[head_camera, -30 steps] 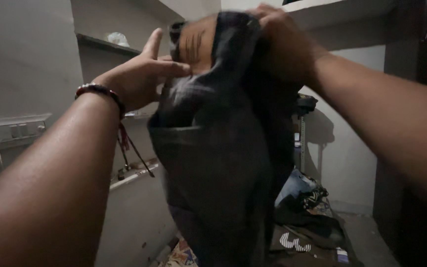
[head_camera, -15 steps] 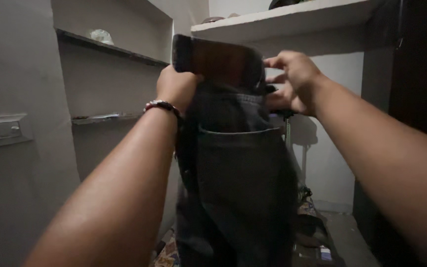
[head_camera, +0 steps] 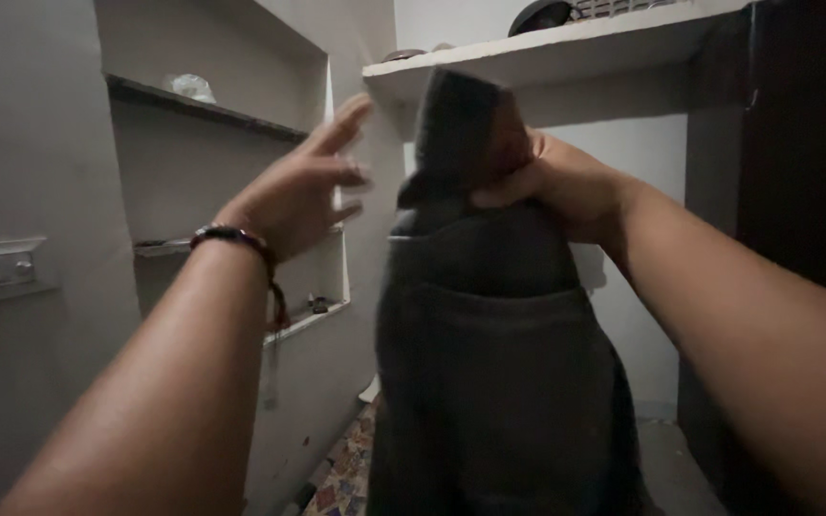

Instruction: The person picks up a pair of grey trousers from a bed, folds them, and hangs them on a wall hook. They repeat this process with a pair of black trousers and a pair of blue jeans. Finally, the person picks up a light blue shirt and begins to fold it.

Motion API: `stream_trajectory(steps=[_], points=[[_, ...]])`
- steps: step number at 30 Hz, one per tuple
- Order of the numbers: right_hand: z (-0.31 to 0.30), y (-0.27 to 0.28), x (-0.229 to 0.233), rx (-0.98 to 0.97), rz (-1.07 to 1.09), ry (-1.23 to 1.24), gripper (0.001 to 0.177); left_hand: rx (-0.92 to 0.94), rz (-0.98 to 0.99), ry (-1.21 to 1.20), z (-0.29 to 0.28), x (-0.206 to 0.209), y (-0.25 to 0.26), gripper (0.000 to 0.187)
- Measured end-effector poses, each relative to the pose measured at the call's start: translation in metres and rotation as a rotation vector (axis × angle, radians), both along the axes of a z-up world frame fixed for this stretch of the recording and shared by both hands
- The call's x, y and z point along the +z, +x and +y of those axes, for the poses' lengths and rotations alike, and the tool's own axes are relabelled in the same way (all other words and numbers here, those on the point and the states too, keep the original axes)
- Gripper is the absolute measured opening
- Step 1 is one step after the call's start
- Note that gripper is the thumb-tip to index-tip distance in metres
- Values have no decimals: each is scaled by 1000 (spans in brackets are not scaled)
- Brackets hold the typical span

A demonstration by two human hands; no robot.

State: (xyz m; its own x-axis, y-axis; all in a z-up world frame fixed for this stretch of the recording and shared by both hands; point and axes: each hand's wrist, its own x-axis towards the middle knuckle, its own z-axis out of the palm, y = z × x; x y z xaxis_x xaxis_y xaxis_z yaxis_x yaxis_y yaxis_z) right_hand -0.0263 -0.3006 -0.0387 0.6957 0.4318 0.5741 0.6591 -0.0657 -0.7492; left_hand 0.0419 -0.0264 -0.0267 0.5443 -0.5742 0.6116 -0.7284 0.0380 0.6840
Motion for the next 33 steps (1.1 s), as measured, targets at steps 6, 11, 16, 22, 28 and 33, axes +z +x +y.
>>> stream_trajectory(steps=[6,11,16,22,28,33], points=[[-8,7,5,372,-101,-62,39,-533,655,-70,-50,-27,79,45],[-16,5,11,516,-134,-66,31,-464,567,-133,-74,-27,89,39],[-25,6,7,290,-127,-101,39,-458,468,189,-76,-4,45,41],[-65,65,-18,-672,-132,-587,79,439,129,521,-32,-13,51,30],[-94,123,-64,-750,176,-917,54,1080,201,910,9,-50,69,33],[-67,160,-36,-1061,-200,-690,52,1186,-368,686,2,-46,113,34]])
